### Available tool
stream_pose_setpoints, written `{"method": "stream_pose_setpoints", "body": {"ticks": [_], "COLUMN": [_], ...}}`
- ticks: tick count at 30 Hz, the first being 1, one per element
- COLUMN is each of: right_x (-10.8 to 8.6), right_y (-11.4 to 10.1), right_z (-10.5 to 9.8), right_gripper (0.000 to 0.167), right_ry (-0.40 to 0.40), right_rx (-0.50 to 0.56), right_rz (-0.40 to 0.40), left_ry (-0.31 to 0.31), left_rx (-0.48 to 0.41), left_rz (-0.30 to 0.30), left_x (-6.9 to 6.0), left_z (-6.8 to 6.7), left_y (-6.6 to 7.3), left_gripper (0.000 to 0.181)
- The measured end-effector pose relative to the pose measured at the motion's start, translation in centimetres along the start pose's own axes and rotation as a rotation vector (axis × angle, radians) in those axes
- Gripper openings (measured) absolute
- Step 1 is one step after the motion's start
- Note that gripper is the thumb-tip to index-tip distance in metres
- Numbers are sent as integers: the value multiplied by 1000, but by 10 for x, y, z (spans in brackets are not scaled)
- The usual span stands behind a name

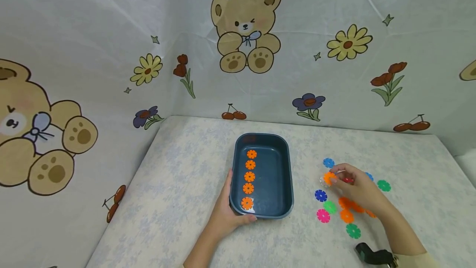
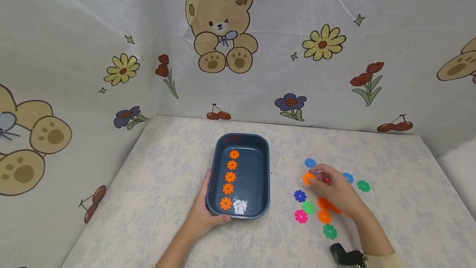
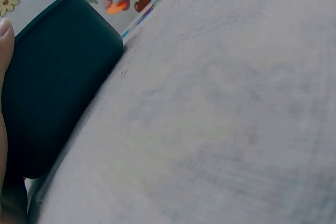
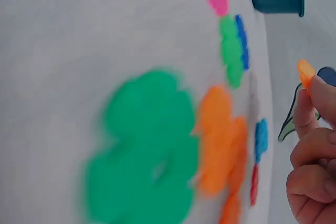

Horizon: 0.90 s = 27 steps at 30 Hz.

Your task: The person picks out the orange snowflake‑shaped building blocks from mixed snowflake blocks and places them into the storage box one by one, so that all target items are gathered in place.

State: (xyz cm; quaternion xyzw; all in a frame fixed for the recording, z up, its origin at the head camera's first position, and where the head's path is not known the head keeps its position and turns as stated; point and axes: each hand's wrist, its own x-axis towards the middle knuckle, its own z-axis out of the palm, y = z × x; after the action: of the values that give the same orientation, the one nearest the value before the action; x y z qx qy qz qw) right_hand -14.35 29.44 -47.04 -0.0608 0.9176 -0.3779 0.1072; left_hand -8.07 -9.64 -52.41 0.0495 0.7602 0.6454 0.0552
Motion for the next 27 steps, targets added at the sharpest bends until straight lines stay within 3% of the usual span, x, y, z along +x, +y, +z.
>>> {"method": "stream_pose_setpoints", "body": {"ticks": [9, 18, 22, 27], "right_x": [51, 100, 117, 131], "right_y": [-61, -114, -128, -138], "right_z": [3, 21, 33, 50], "right_gripper": [23, 19, 18, 18], "right_ry": [-34, -148, -188, -213], "right_rx": [26, 18, -52, -225], "right_rz": [-158, -297, -350, -383], "left_ry": [1, -1, -6, -10], "left_rx": [9, 35, 44, 39], "left_rz": [6, 16, 20, 23], "left_x": [0, 0, 0, 0], "left_z": [-1, 0, 0, -1], "left_y": [0, 4, 3, 2], "left_gripper": [135, 136, 135, 134]}}
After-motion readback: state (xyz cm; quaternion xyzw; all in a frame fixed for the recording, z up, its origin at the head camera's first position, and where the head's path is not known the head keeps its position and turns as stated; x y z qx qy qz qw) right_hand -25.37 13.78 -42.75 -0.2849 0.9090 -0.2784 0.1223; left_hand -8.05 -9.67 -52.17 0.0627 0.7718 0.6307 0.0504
